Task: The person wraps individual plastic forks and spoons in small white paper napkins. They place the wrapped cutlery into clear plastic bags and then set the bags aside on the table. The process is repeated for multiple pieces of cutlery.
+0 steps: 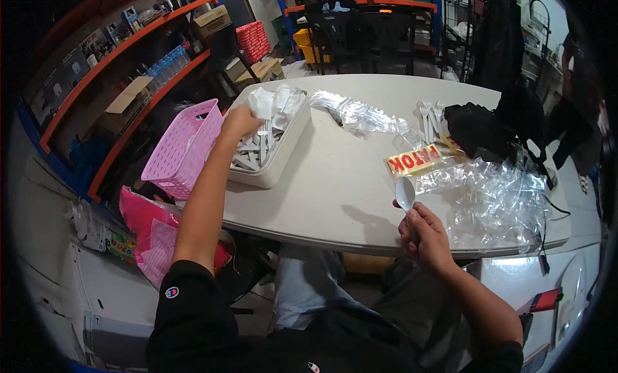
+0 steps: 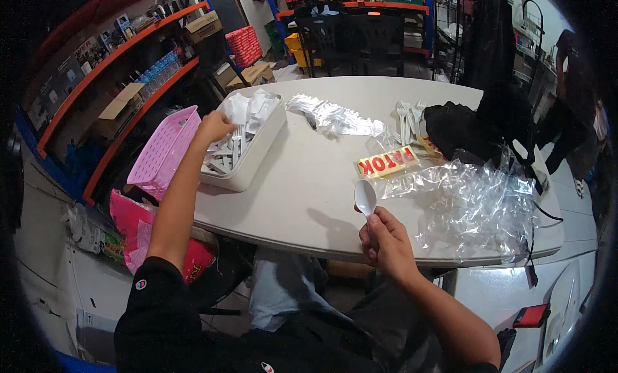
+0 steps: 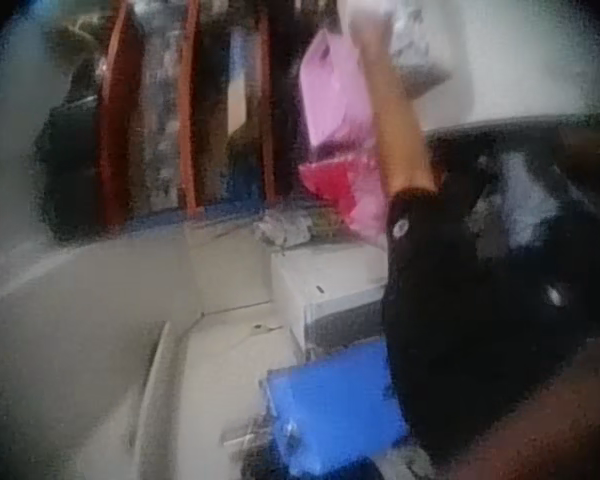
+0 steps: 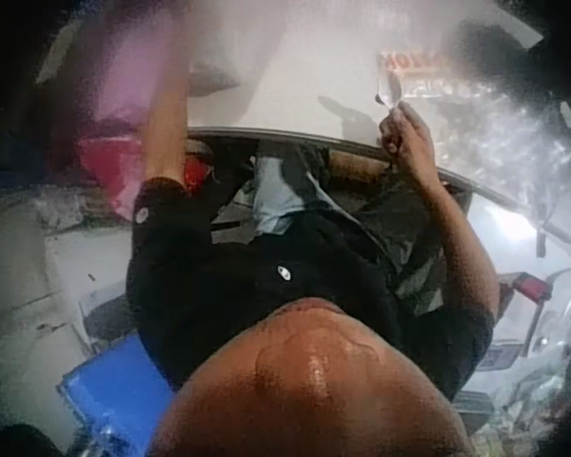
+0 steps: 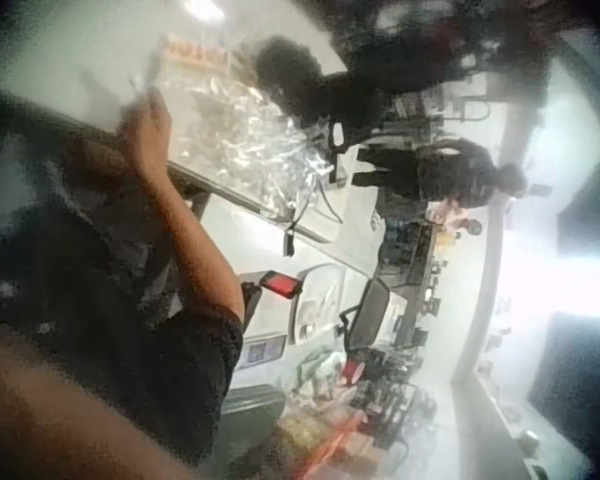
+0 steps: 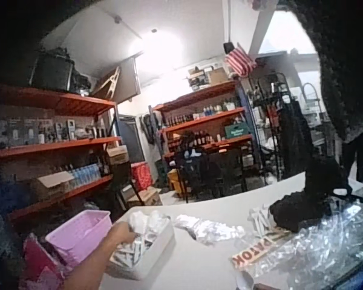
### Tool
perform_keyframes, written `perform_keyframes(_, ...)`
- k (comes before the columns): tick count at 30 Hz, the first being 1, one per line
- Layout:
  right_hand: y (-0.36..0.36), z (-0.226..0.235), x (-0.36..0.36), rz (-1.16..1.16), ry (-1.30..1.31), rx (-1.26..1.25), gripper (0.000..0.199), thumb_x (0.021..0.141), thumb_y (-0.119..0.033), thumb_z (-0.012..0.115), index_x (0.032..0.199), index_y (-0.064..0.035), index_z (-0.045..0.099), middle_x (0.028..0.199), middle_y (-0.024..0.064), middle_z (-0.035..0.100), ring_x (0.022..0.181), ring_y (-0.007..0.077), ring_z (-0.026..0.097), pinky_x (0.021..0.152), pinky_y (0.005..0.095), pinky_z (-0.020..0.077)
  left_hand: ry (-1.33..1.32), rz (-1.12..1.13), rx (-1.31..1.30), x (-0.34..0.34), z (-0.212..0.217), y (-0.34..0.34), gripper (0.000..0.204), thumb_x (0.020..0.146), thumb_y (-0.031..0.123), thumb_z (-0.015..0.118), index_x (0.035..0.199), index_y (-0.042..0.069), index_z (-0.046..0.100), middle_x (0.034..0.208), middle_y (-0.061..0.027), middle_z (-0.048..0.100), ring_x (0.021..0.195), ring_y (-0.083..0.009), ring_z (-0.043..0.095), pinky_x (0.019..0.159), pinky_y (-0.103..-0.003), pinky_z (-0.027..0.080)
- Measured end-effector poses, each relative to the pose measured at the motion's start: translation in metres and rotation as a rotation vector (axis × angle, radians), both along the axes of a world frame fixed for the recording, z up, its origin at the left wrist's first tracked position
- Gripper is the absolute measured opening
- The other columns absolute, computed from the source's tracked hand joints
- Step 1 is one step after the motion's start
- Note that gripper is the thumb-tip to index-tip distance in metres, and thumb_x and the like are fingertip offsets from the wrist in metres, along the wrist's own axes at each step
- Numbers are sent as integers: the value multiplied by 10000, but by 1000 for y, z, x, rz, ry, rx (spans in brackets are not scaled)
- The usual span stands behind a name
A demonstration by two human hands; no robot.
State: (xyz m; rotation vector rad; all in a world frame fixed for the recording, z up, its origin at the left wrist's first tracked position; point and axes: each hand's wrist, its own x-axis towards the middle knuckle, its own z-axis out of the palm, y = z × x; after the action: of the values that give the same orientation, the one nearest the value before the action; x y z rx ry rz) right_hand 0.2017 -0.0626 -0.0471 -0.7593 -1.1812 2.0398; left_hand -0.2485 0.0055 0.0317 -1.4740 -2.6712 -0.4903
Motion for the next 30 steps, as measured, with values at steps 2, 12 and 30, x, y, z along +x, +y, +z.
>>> perform_keyframes(2, 1, -1, 3, -23, -24, -11, 256, 997, -233, 400, 1183, -81, 489, 666, -8, 463, 474, 50, 366, 421, 195, 311, -110, 46, -126, -5, -7, 7, 323, 693, 284, 771, 866, 18, 706, 895, -167, 694, 850, -290, 673, 770, -378, 513)
perform_keyframes(12, 3, -3, 3, -10, -43, -7, 231, 997, -232, 397, 1138, -71, 482, 697, 13, 496, 476, 56, 386, 412, 204, 333, -303, 30, -25, -43, 36, -9, 155, 761, 133, 692, 825, -8, 687, 666, -94, 661, 503, -161, 605, 489, -321, 500)
perform_keyframes(30, -3, 6, 2, -105, 102, -98, 285, 1015, -260, 340, 1201, -65, 434, 858, 82, 590, 627, 145, 577, 514, 271, 488, -1090, -897, 420, 277, -70, -35, 165, 843, 56, 680, 993, 2, 637, 938, -45, 647, 835, -105, 607, 729, -241, 509)
